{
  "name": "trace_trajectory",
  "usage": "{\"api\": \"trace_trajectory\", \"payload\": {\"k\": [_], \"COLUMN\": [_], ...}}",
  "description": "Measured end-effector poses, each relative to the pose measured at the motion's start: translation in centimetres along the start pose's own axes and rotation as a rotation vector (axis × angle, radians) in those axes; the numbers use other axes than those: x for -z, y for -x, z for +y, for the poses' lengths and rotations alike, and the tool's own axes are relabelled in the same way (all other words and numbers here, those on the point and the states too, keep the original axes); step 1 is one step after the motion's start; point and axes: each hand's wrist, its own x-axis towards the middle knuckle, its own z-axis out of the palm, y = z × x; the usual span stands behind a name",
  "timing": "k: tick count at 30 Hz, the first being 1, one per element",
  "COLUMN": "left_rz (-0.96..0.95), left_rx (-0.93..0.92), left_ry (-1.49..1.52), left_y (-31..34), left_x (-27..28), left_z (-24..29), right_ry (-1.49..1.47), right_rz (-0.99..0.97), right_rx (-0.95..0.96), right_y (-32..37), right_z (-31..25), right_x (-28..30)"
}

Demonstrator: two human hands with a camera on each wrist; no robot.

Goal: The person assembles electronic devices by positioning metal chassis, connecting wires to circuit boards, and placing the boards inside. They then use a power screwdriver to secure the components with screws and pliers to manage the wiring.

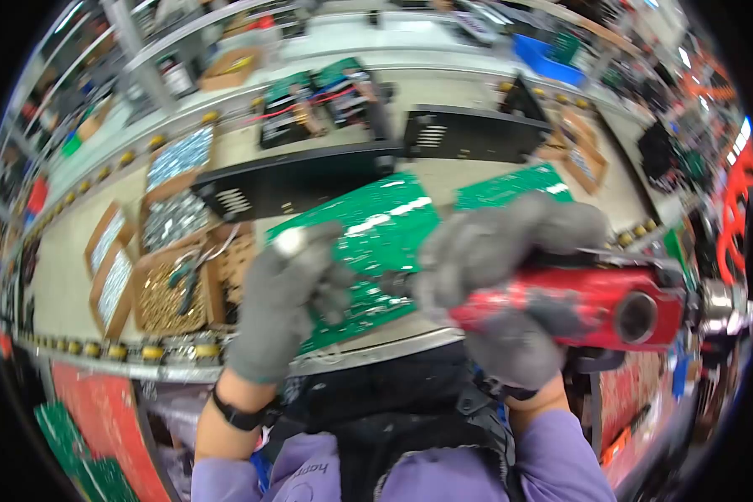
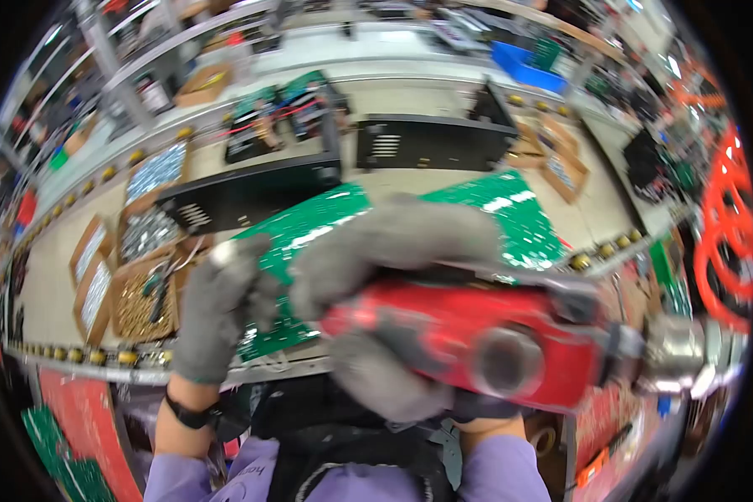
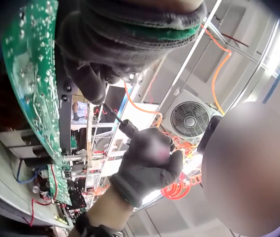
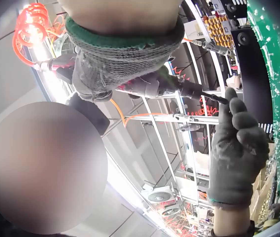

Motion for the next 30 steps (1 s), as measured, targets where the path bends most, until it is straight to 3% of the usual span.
{"api": "trace_trajectory", "payload": {"k": [2,3,17,19,20,24,26,28,30], "left_rz": [-0.021,-0.046,-0.08,-0.093,-0.101,-0.1,-0.096,-0.11,-0.117], "left_rx": [0.058,0.074,0.134,-0.146,0.069,0.116,0.04,0.071,0.102], "left_ry": [0.108,0.155,0.494,0.274,0.582,0.727,0.51,0.59,0.668], "left_y": [-0.4,-0.9,-0.7,-0.6,-0.5,-0.4,0.0,-0.3,-0.4], "left_x": [-0.1,0.2,0.9,0.4,0.5,0.7,0.6,0.7,0.8], "left_z": [-0.2,-0.6,-3.2,-3.7,-3.5,-3.4,-3.0,-3.7,-3.9], "right_ry": [0.033,0.07,0.186,0.215,0.221,0.249,0.267,0.23,0.214], "right_rz": [0.046,-0.089,-0.192,-0.212,-0.181,-0.101,-0.079,-0.301,-0.305], "right_rx": [0.061,0.177,0.218,0.225,0.228,0.208,0.21,0.231,0.251], "right_y": [-0.2,-0.8,-0.4,-0.3,-0.2,0.2,0.1,-0.4,-0.5], "right_z": [0.3,1.2,2.4,2.7,2.8,3.0,3.0,2.9,3.3], "right_x": [-1.1,-0.2,-2.6,-2.6,-2.9,-3.5,-3.0,-1.6,-1.6]}}
